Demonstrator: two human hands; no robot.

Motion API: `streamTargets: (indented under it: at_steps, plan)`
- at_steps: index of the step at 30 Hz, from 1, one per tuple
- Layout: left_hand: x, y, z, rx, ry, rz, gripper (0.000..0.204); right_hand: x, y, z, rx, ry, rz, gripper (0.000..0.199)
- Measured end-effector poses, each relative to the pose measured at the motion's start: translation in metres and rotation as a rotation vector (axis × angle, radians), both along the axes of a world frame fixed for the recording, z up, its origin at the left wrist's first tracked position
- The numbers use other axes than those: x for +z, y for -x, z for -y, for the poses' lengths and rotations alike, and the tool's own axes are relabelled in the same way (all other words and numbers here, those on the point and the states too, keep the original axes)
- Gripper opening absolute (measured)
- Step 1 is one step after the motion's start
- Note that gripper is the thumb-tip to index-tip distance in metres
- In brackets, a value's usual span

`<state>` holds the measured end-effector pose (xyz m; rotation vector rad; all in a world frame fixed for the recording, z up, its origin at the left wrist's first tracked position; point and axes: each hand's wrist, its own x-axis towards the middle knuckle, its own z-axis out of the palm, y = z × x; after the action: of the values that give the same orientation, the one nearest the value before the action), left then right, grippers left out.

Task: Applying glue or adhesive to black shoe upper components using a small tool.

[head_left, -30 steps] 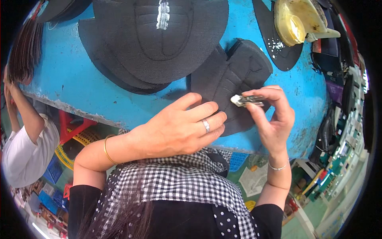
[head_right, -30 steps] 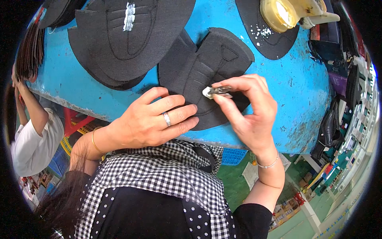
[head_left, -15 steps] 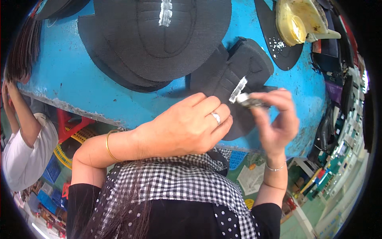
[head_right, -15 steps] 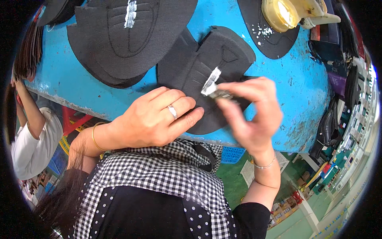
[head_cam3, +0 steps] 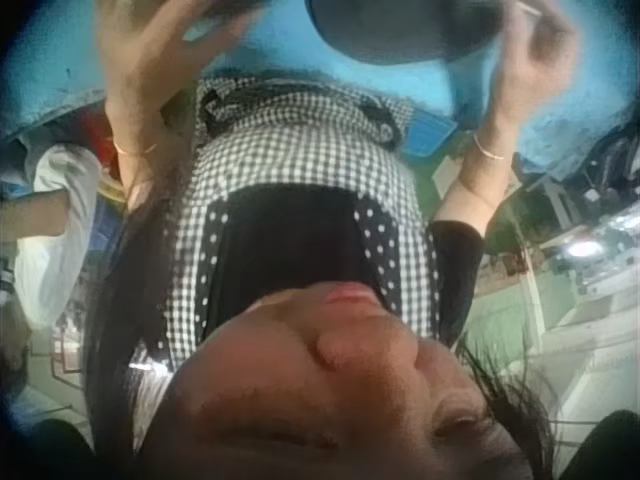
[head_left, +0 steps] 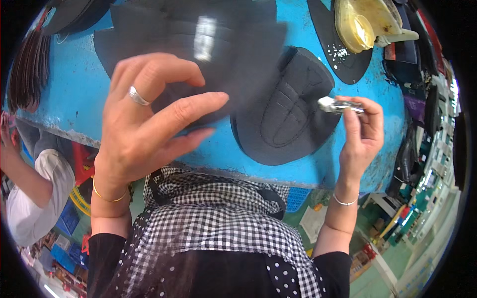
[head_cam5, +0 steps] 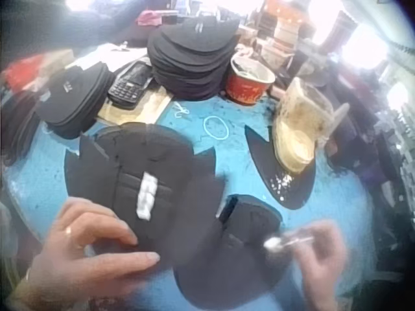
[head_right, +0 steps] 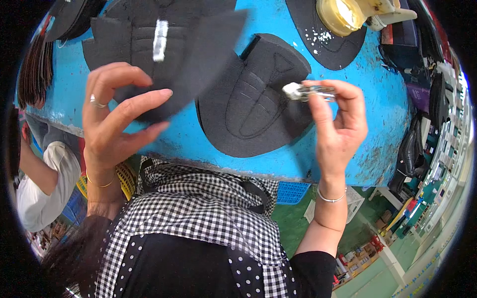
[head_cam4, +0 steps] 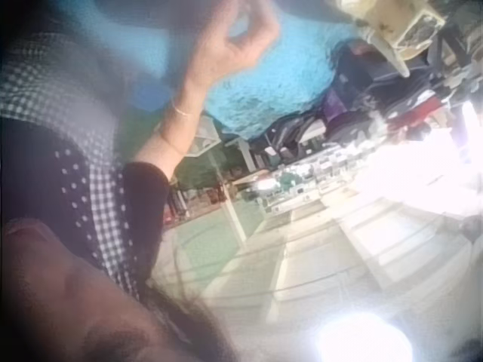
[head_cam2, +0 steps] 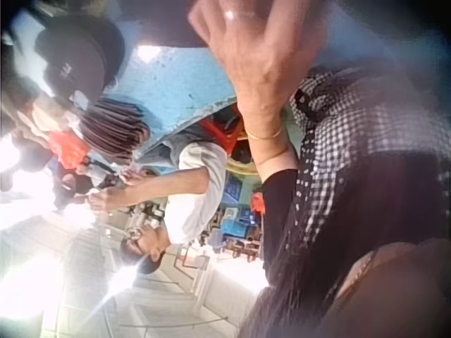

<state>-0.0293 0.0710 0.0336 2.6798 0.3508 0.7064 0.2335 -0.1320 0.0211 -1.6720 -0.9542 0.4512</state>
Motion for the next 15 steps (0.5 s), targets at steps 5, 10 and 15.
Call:
streamTargets:
  at_steps: [5,10,15]
  plan:
    - [-0.024,-0.01,0.046,-0.35,0.186,0.0,0.04,0.006,0.019,-0.011,0.168,0.182,0.212,0.023]
    - [-0.044,-0.03,0.068,-0.316,0.067,-0.016,0.038,-0.011,0.018,-0.029,0.09,0.157,0.45,0.018]
    - [-0.035,-0.036,0.063,-0.369,0.116,-0.082,0.031,-0.01,0.008,-0.033,0.02,0.093,0.666,0.024]
